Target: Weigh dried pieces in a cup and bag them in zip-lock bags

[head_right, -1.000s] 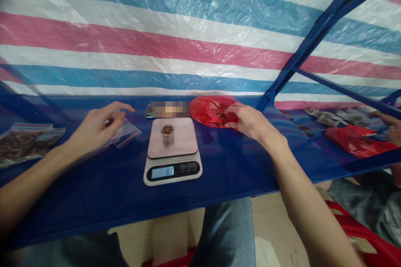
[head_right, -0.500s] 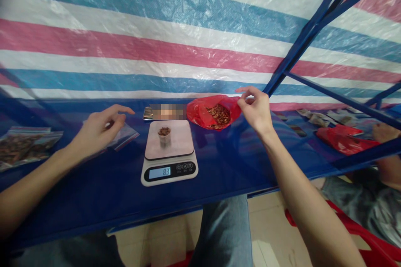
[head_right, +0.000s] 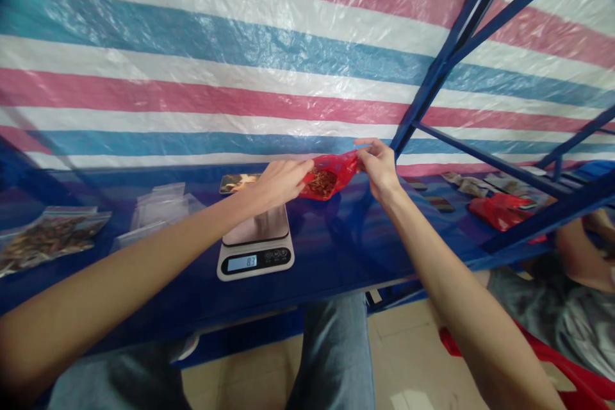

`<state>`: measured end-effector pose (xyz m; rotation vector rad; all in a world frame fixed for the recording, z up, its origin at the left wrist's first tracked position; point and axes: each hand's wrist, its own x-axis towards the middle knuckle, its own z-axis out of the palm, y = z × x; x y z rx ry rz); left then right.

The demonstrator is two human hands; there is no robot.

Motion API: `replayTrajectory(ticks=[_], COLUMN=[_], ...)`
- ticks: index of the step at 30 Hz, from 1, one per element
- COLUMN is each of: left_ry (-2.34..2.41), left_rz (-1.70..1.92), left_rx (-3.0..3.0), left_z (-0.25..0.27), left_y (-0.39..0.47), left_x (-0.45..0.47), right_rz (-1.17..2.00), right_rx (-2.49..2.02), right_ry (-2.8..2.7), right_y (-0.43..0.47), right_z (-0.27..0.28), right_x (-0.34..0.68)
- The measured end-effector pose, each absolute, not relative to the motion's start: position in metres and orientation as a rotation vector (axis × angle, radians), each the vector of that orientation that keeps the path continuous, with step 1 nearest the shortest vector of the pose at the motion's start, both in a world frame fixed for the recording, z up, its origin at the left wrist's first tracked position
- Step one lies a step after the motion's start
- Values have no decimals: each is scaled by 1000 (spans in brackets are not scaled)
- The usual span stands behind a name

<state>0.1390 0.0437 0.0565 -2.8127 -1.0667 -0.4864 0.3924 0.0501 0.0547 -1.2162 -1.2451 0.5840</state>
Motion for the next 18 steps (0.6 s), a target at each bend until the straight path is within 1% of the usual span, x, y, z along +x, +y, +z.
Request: replayTrajectory(ticks=[7, 10, 12, 14, 16, 18], left_ry=[-1154, -1193, -1244, -1296, -1319, -1296], left_rz=[-384, -407, -523, -771, -1034, -1145], left_rx=[-2882, -2884, -2859, -2843, -2861, -2939], left_z=[88, 96, 102, 105, 104, 99], left_y=[57, 62, 70, 81, 91, 97], left_x=[142, 141, 141, 141, 143, 145], right_rz=[606, 588, 501, 387, 195, -45], right_rx=[-1226, -1221, -1209, -1200, -1258, -1325], right_ry=[-1259, -1271, -1272, -1262, -1337, -1445], right_y=[50, 56, 62, 65, 59, 46], right_z=[56, 66, 78, 92, 103, 109], right_x=[396, 399, 407, 415, 420, 417])
